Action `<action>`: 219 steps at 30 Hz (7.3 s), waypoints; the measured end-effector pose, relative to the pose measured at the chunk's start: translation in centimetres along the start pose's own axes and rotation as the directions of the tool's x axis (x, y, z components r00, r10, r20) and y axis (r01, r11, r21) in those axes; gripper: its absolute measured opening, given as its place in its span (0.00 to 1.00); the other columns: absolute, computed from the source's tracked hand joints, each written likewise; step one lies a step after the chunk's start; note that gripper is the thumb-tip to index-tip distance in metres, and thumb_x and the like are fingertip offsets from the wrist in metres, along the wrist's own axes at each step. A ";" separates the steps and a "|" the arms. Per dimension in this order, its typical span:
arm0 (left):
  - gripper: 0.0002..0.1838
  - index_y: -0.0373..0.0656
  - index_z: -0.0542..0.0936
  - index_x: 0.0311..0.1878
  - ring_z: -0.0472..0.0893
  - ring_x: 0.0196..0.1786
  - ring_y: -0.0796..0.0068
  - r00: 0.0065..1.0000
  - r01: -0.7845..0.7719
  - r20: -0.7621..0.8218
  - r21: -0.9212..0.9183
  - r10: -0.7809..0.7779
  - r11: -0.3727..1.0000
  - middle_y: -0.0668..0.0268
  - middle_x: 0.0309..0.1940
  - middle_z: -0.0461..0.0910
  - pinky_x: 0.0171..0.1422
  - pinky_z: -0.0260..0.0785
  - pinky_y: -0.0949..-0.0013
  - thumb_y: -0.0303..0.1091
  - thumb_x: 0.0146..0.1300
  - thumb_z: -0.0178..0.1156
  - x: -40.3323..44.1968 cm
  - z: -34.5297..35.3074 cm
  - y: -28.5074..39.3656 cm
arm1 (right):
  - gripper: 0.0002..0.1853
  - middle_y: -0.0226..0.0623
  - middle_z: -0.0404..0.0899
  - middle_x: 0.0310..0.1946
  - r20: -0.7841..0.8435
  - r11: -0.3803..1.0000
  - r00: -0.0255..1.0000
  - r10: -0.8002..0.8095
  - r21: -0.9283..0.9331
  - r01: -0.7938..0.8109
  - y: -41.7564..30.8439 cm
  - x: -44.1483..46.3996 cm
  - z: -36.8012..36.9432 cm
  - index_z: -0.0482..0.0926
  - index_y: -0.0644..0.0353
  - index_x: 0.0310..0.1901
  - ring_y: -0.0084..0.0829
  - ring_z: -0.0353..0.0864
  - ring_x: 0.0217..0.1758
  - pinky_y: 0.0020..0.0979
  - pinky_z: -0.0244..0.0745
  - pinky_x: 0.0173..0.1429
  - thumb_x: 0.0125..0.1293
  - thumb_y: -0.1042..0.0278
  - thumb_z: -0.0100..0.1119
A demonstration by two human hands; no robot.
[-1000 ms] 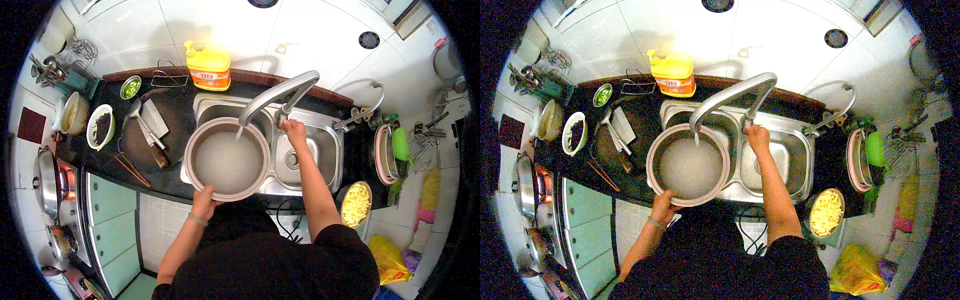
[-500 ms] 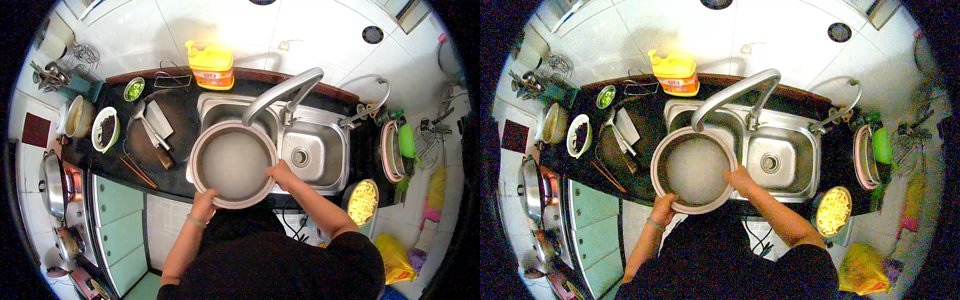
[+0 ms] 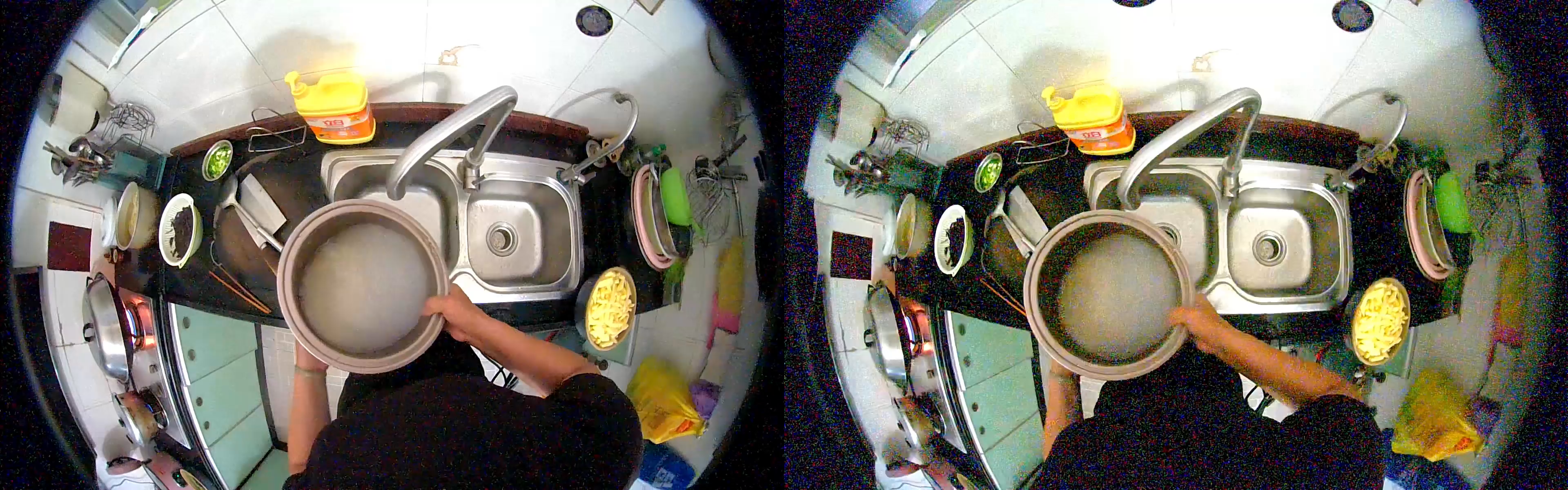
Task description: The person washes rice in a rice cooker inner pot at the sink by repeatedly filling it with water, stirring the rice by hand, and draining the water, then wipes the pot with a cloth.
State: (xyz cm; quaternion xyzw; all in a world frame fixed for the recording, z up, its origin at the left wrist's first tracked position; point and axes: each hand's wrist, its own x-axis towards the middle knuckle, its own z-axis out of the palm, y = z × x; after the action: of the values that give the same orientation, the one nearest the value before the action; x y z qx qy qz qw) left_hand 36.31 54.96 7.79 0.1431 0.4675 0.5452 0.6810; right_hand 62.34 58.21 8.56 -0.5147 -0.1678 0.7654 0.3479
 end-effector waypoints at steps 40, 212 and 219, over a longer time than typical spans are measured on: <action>0.32 0.46 0.57 0.61 0.61 0.59 0.64 0.964 -0.092 -0.238 0.133 0.122 0.987 0.64 0.58 0.60 0.63 0.52 0.60 0.58 0.60 0.38 -6.1 1.0 3.0 | 0.26 0.41 0.71 0.37 0.374 0.899 0.866 0.332 0.153 -0.411 3.0 1.5 1.2 0.61 0.65 0.51 0.37 0.73 0.37 0.40 0.71 0.44 0.45 0.73 0.49; 0.13 0.35 0.68 0.40 0.77 0.28 0.65 0.969 0.218 -0.136 0.061 -0.208 0.974 0.60 0.28 0.74 0.30 0.75 0.61 0.25 0.48 0.50 1.2 6.3 -2.3 | 0.14 0.46 0.71 0.41 0.581 -0.136 0.610 -0.538 -0.774 0.618 -6.1 8.1 2.7 0.72 0.65 0.41 0.44 0.71 0.45 0.35 0.65 0.51 0.51 0.78 0.45; 0.04 0.39 0.71 0.30 0.76 0.25 0.69 0.955 0.229 -0.202 0.032 -0.218 0.973 0.64 0.23 0.73 0.28 0.73 0.64 0.26 0.48 0.52 0.8 7.2 -1.4 | 0.17 0.50 0.68 0.47 0.602 -0.467 0.749 -0.276 -0.765 0.443 -5.1 15.2 4.1 0.72 0.65 0.43 0.45 0.69 0.50 0.33 0.68 0.50 0.48 0.80 0.46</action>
State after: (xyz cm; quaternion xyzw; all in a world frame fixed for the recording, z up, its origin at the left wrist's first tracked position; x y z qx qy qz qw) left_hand 42.82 57.37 10.18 0.0534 0.5606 0.4630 0.6845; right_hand 56.98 72.92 3.19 -0.4364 -0.8833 0.1679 0.0352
